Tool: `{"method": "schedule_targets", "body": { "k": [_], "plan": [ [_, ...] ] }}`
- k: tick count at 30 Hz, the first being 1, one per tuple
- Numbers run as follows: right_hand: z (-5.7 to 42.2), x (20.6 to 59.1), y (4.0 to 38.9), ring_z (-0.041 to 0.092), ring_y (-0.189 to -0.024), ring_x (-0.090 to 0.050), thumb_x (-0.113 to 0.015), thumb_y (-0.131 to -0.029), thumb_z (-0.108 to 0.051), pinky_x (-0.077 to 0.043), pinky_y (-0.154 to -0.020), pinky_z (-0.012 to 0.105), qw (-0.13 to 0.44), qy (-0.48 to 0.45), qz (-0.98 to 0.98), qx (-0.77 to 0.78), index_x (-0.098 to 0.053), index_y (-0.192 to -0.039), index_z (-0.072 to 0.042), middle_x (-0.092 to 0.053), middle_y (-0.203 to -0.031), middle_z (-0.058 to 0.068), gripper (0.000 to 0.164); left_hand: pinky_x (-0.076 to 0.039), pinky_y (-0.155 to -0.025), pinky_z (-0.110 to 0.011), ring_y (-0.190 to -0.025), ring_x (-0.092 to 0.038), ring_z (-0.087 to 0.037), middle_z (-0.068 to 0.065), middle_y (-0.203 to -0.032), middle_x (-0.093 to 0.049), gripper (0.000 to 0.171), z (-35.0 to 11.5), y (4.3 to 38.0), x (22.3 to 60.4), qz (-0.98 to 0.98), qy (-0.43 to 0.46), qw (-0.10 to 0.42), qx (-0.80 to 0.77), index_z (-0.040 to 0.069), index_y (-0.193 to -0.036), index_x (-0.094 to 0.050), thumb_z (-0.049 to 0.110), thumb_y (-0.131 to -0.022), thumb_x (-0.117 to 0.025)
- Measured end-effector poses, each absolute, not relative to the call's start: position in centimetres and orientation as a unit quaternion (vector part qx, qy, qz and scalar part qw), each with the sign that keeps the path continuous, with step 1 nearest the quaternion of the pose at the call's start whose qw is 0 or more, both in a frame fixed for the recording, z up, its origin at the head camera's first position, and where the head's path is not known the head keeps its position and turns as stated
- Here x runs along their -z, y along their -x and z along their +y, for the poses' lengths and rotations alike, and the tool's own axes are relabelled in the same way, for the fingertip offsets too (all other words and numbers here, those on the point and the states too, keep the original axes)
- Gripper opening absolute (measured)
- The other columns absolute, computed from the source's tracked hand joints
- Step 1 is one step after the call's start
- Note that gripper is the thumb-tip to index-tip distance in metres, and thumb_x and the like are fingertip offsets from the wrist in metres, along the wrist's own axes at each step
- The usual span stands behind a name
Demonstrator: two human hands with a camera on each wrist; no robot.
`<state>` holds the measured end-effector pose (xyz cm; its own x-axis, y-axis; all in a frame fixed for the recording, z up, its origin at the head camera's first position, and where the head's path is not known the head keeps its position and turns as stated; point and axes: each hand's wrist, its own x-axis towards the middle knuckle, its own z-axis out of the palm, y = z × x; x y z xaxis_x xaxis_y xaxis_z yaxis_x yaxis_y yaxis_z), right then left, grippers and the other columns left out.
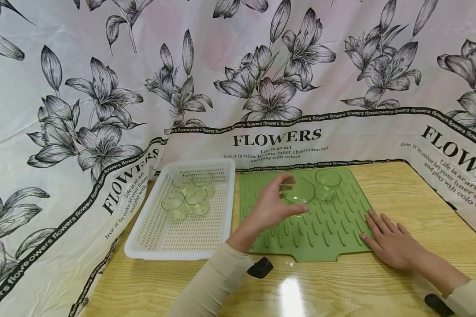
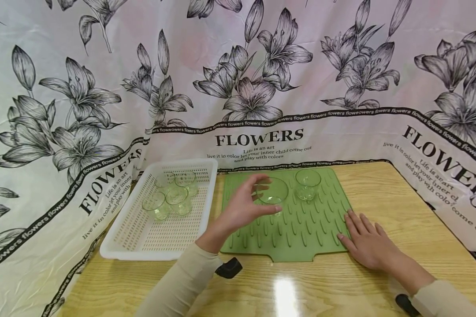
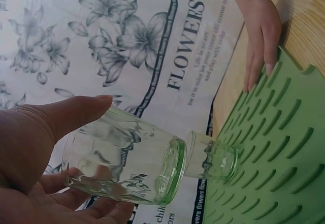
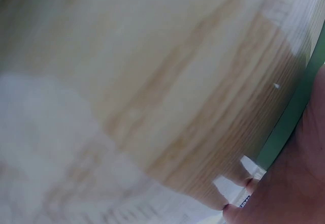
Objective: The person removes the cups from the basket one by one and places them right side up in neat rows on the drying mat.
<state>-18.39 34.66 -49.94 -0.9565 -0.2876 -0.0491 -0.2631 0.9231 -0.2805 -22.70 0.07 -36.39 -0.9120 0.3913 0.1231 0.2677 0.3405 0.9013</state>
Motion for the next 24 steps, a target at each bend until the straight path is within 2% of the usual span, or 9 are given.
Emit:
{"method": "schedule_targets", "body": {
  "k": [5, 8, 17, 24],
  "plan": [
    [34.7, 49.9, 18.4, 0.060, -0.146, -0.012, -0.037, -0.111, -0.044, -0.012, -0.109, 0.080, 0.045, 0.140, 0.980, 0.135, -0.018, -0.157, 0.012, -0.016, -0.162, 0.036, 0.075, -0.050, -0.106, -0.040, -0.124, -0.057, -0.021, -0.002, -0.146, -0.057, 0.084, 0.7, 23.0, 36.6, 0.825, -0.203, 0.059, -0.524, 0.018, -0.149, -0.047, 0.025, -0.077, -0.092],
    [34.7, 49.9, 18.5, 0.060, -0.146, -0.013, -0.037, -0.111, -0.044, -0.013, -0.109, 0.080, 0.045, 0.140, 0.980, 0.133, -0.019, -0.157, 0.012, -0.016, -0.162, 0.036, 0.075, -0.050, -0.106, -0.042, -0.123, -0.058, -0.021, 0.001, -0.143, -0.058, 0.084, 1.1, 23.2, 36.8, 0.823, -0.204, 0.064, -0.526, 0.019, -0.148, -0.048, 0.025, -0.077, -0.092],
    [34.7, 49.8, 18.4, 0.059, -0.147, -0.012, -0.038, -0.111, -0.044, -0.013, -0.109, 0.080, 0.043, 0.139, 0.980, 0.133, -0.020, -0.157, 0.012, -0.016, -0.163, 0.035, 0.075, -0.050, -0.105, -0.037, -0.129, -0.056, -0.022, 0.003, -0.143, -0.057, 0.084, 2.6, 23.5, 37.5, 0.817, -0.210, 0.071, -0.532, 0.018, -0.149, -0.047, 0.022, -0.078, -0.092],
    [34.6, 49.6, 18.2, 0.059, -0.147, -0.013, -0.038, -0.111, -0.044, -0.014, -0.109, 0.080, 0.042, 0.138, 0.981, 0.133, -0.020, -0.157, 0.011, -0.016, -0.163, 0.035, 0.075, -0.051, -0.101, -0.029, -0.127, -0.057, -0.017, 0.007, -0.139, -0.059, 0.083, 4.0, 23.6, 38.0, 0.819, -0.214, 0.077, -0.527, 0.018, -0.147, -0.049, 0.021, -0.076, -0.093]
  ]
}}
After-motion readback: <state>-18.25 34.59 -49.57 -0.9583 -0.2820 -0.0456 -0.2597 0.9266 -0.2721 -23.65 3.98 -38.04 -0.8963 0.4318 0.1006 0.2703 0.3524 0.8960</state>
